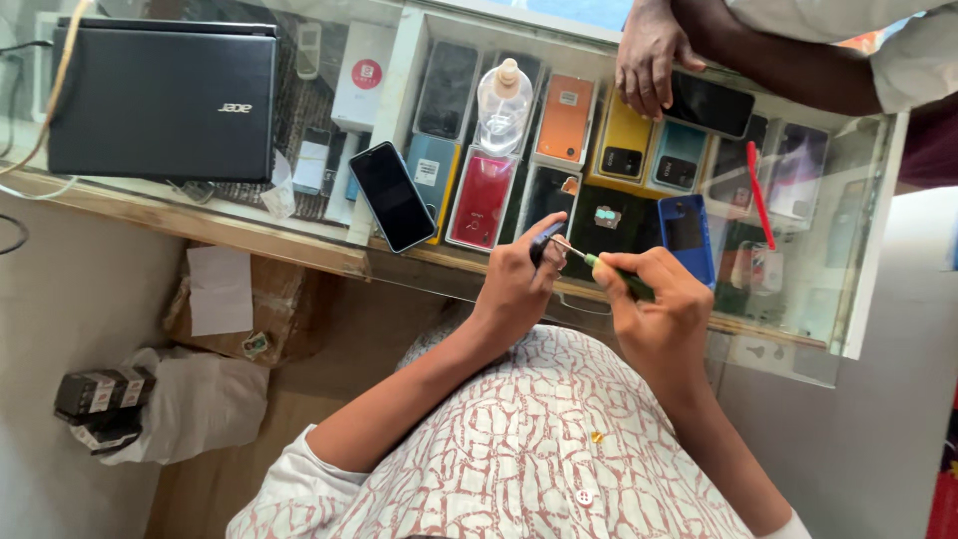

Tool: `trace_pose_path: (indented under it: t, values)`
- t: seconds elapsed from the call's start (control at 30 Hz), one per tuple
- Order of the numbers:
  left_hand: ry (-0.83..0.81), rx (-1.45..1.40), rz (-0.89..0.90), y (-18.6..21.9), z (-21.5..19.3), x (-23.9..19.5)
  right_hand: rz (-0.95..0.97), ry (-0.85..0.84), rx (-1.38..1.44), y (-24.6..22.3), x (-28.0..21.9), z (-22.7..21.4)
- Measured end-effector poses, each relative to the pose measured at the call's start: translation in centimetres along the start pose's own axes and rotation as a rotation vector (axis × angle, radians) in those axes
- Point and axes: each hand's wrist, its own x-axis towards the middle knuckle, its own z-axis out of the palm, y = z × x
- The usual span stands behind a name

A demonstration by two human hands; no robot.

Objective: The person uses a screwdriver to remove screws from a smartphone, detaches the back cover, and then reattaches it. They also briefly handle another phone and a feature phone on the counter.

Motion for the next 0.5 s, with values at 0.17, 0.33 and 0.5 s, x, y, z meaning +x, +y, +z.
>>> trace_pose_path:
  t: [0.17, 0.33, 0.5]
  values:
    - [-0.006, 0.015, -0.025, -0.5, 0.1, 0.4, 0.035, -0.026, 0.072, 0.5, 0.1, 0.4]
    - [-0.029, 0.01, -0.011, -1.7, 0.5, 1.0, 0.264, -0.072, 0.07, 4.0, 0.4, 1.0]
    - [-0.036, -0.272, -0.085, -3.1, 0.7, 1.8, 0.429, -0.207, 0.613, 10.0, -0.5, 1.1]
